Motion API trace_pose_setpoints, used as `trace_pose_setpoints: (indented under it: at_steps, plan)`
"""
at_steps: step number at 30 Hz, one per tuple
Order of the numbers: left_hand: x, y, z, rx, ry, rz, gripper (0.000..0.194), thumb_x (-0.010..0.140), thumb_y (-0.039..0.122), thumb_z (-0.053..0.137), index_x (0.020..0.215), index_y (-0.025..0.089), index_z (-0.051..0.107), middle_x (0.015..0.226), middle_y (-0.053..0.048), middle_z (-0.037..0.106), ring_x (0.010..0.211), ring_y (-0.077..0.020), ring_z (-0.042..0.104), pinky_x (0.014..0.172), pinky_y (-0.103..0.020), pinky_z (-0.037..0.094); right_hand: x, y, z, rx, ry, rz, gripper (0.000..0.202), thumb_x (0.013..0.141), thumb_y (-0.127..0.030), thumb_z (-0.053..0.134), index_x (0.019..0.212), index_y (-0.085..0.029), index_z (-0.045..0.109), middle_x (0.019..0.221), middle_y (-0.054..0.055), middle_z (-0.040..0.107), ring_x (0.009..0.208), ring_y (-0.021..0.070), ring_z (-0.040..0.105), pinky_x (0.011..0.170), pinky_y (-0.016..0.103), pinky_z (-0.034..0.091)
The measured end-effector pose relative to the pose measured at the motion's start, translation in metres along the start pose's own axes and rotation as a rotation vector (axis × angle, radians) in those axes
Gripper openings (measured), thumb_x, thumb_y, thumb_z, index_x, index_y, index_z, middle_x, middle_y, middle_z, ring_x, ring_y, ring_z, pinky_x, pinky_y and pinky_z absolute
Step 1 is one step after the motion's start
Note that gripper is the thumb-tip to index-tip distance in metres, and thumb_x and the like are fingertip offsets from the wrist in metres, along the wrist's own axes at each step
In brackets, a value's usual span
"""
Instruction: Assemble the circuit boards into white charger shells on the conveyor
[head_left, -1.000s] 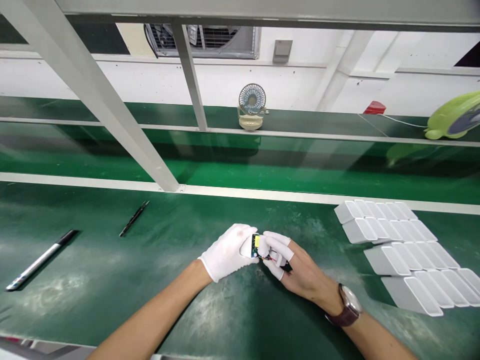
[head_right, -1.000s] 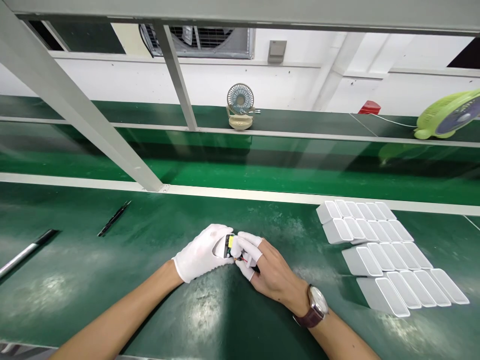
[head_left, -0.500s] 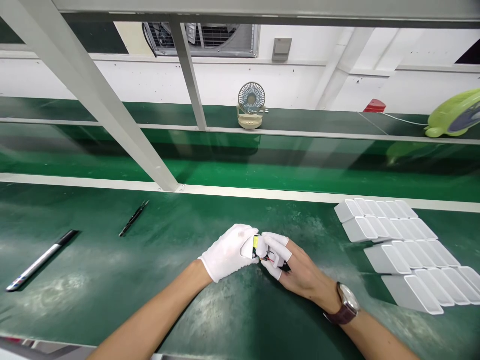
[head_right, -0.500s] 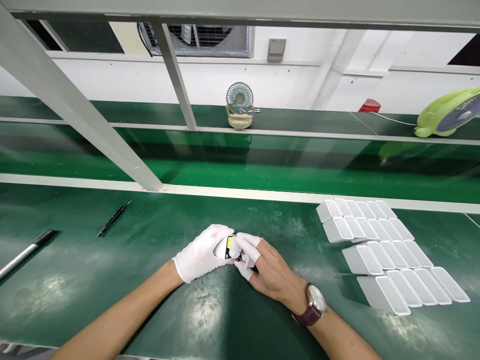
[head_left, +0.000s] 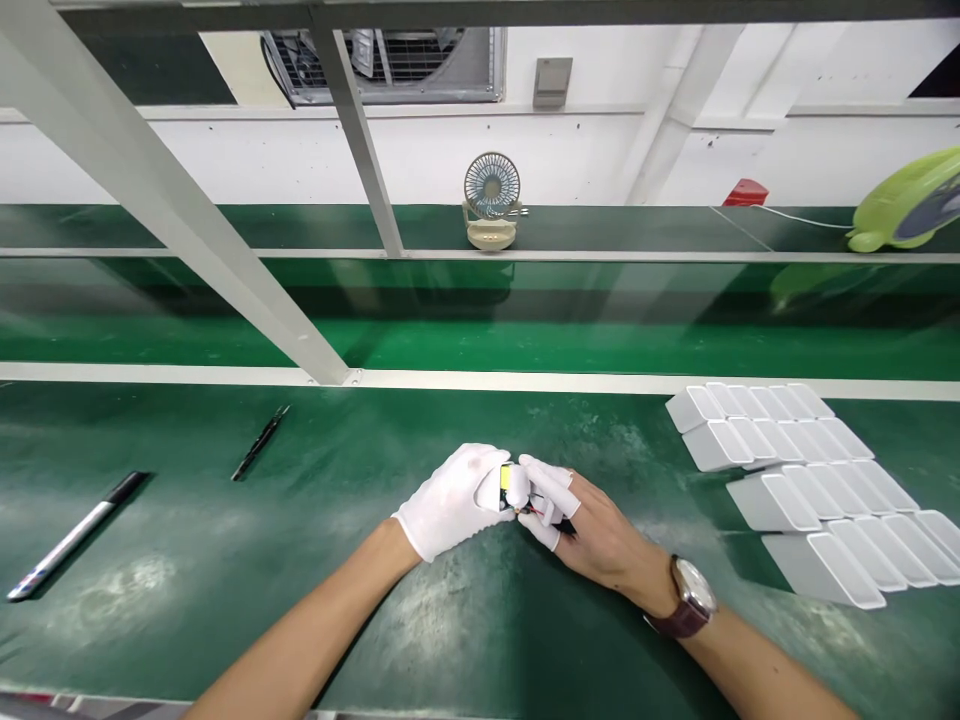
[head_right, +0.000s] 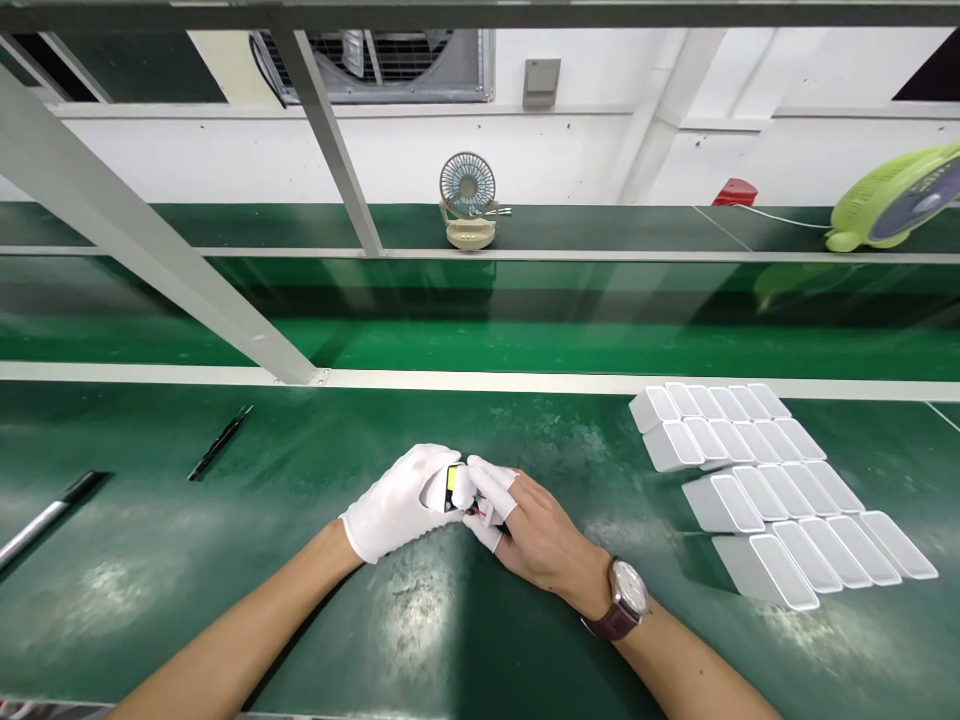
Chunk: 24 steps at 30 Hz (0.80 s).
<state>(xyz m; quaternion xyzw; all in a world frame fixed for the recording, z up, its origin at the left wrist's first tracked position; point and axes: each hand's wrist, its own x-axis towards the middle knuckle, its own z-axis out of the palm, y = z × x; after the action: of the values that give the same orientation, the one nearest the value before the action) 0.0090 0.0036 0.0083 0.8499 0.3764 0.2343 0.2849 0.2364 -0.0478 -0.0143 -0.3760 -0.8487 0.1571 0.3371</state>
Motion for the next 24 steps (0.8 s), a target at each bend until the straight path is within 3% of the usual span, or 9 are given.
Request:
trace_pose_setpoints:
  at_steps: [7, 14, 21, 24]
  plan:
    - [0.0, -0.008, 0.004, -0.003, -0.013, -0.039, 0.034, 0.072, 0.038, 0.081, 0.099, 0.023, 0.066, 0.1, -0.006, 0.069, 0.096, -0.0262, 0.066, 0.085, -0.04, 0.055, 0.002, -0.002, 0.0, -0.019, 0.059, -0.051, 0.067, 0.096, -0.018, 0.058, 0.154, -0.019, 0.025, 0.141, 0.017, 0.054, 0.129, 0.0262, 0.053, 0.104, 0.046, 0.051]
    - [-0.006, -0.015, 0.01, -0.005, 0.127, 0.092, 0.056, 0.076, 0.035, 0.079, 0.125, 0.022, 0.054, 0.118, -0.011, 0.065, 0.11, -0.0267, 0.062, 0.096, -0.045, 0.052, 0.004, -0.005, -0.002, -0.03, 0.08, -0.059, 0.068, 0.096, -0.017, 0.057, 0.155, -0.016, 0.023, 0.14, 0.018, 0.055, 0.129, 0.0266, 0.054, 0.104, 0.045, 0.052]
    - [0.008, 0.004, 0.005, -0.044, 0.03, 0.018, 0.023, 0.077, 0.038, 0.077, 0.092, 0.022, 0.07, 0.094, -0.007, 0.072, 0.092, -0.026, 0.067, 0.085, -0.042, 0.057, 0.004, -0.004, 0.001, -0.024, 0.089, -0.048, 0.066, 0.096, -0.021, 0.059, 0.153, -0.016, 0.027, 0.134, 0.017, 0.06, 0.125, 0.0277, 0.057, 0.104, 0.046, 0.052]
    - [0.013, 0.011, 0.003, -0.057, -0.015, 0.027, 0.02, 0.079, 0.036, 0.075, 0.093, 0.022, 0.071, 0.098, -0.007, 0.072, 0.092, -0.0253, 0.068, 0.085, -0.041, 0.057, 0.004, -0.003, 0.004, -0.015, 0.088, -0.053, 0.066, 0.095, -0.021, 0.059, 0.153, -0.017, 0.027, 0.135, 0.018, 0.058, 0.123, 0.0284, 0.059, 0.104, 0.048, 0.052]
